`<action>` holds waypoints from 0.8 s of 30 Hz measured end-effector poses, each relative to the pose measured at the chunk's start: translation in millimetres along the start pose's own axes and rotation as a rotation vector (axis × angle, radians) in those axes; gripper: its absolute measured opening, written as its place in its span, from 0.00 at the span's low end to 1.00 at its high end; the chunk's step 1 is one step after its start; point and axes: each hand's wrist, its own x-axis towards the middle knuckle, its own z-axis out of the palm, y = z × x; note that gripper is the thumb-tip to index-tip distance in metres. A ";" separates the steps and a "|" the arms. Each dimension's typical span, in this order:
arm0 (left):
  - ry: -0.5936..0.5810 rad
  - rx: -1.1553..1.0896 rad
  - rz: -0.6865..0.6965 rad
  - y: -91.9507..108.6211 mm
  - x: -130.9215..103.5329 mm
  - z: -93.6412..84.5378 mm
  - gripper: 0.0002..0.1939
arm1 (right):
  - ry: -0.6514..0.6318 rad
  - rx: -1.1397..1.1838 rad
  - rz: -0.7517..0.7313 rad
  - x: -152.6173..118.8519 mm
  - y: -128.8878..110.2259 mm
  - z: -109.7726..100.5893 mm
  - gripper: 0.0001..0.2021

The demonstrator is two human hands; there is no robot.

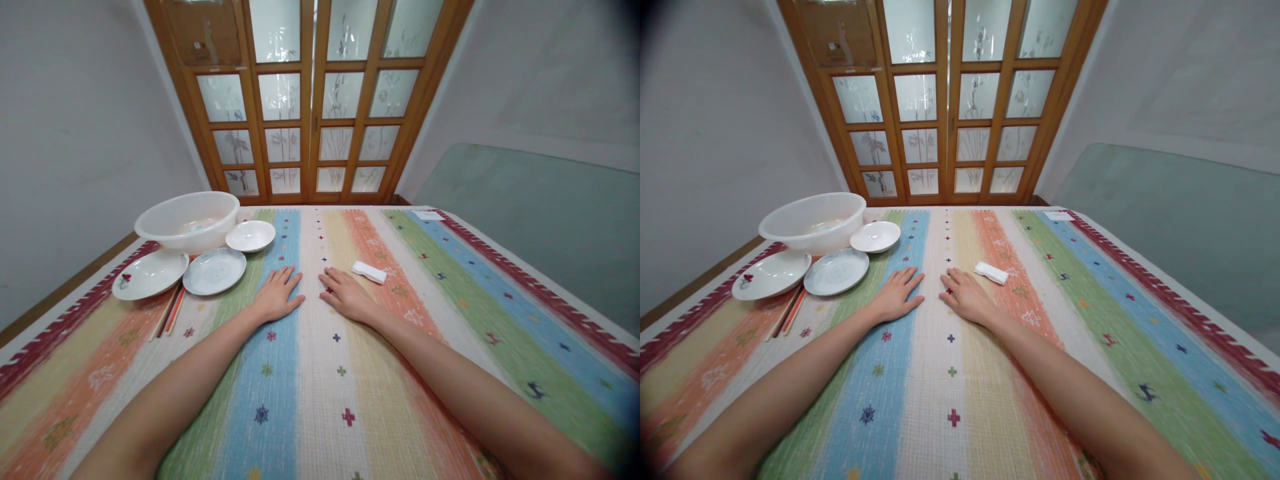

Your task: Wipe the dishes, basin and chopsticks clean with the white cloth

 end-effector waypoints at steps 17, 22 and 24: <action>-0.045 0.028 -0.129 -4.5 -11.2 -4.8 0.42 | -0.108 -0.048 -0.036 -1.5 6.5 11.0 0.42; -0.036 0.015 -0.111 -8.4 -15.4 -5.4 0.42 | -0.103 -0.061 -0.034 -1.4 5.3 9.8 0.41; -0.029 0.008 -0.101 -8.7 -16.8 -5.4 0.41 | -0.099 -0.064 -0.041 -1.6 4.9 9.3 0.40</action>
